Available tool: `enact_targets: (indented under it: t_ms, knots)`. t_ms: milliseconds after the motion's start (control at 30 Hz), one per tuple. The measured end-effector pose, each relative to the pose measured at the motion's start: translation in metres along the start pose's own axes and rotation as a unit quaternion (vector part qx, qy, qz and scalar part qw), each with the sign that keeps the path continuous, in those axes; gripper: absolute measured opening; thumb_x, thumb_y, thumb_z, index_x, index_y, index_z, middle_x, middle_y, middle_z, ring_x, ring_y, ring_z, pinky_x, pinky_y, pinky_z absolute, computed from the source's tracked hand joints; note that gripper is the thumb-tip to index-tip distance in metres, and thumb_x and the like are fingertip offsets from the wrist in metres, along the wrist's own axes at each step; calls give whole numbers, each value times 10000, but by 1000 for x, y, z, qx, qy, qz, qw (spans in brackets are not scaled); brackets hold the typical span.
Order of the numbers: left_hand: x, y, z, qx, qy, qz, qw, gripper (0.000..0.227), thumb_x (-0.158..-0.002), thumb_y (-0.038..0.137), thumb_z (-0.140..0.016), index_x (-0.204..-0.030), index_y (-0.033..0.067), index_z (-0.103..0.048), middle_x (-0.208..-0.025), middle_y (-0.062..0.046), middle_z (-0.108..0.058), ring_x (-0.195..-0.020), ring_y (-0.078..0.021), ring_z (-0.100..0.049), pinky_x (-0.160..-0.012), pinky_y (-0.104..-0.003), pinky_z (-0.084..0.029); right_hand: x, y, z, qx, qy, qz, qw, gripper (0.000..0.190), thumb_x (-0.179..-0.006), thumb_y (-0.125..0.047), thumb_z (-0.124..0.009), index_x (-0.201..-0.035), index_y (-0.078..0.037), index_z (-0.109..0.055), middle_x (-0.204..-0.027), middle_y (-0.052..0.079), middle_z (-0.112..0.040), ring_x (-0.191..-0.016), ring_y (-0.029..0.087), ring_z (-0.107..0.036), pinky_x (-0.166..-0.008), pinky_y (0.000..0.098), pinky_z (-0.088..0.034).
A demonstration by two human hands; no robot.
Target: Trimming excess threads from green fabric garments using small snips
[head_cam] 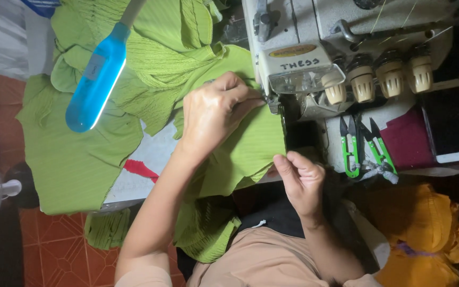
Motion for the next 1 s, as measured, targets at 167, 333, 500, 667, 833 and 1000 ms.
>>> enact_targets:
  t_ms: [167,333,500,667,833,1000]
  knots:
    - [27,28,-8,-232,111,-111,960,66,-781,127,-582,-847,129,-575,-872,-76,-539,-755,-245,-523,-605,-350,-405,-9,-36,-4,-3,4,19,1000,211,-795,-30,-510,-600,-9,-589,-442,50,-530,-464,124,-578,-455,234,-475]
    - [39,43,-10,-42,70,-27,996,233,-768,192,-620,-904,28,-526,-1062,-165,-511,-1028,-341,-470,-800,-446,-372,-22,-34,-7,-59,-6,-8,998,213,-790,-76,-544,-585,-23,-561,-493,61,-554,-442,77,-525,-427,211,-447]
    - [34,25,-9,-19,12,4,1000,285,-816,302,-537,-977,67,-519,-1203,-158,-456,-1161,-341,-384,-899,-529,-268,-38,-27,-14,-98,30,-35,994,259,-756,-62,-602,-517,-14,-512,-412,85,-515,-316,88,-492,-314,169,-406]
    - [18,9,-8,-20,-53,30,998,311,-832,344,-437,-974,71,-479,-1288,-124,-367,-1228,-327,-313,-953,-568,-196,-52,-33,-18,-72,22,-94,993,432,-794,-155,-565,-424,-90,-352,-356,-8,-351,-327,22,-281,-318,169,-177]
    - [11,-2,-16,-42,-57,88,994,349,-828,366,-476,-1030,83,-457,-1327,-143,-236,-1260,-333,-225,-926,-622,-173,-42,-35,-17,-74,15,-78,994,434,-828,-187,-522,-428,-53,-418,-344,5,-350,-313,47,-287,-343,176,-207]
    - [17,-2,-4,-32,-68,265,961,646,-829,446,-423,-1284,50,-192,-1291,-337,-80,-1212,-494,-91,-838,-683,-198,-27,-32,-15,-85,-9,-27,996,434,-866,-167,-473,-446,-67,-442,-364,8,-383,-313,45,-320,-346,153,-241]
Point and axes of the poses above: each hand's wrist, its own x-axis away from the middle knuckle, its own z-axis out of the back of the hand, y = z × x, the point moved 2 cm from there along -x, towards the middle knuckle
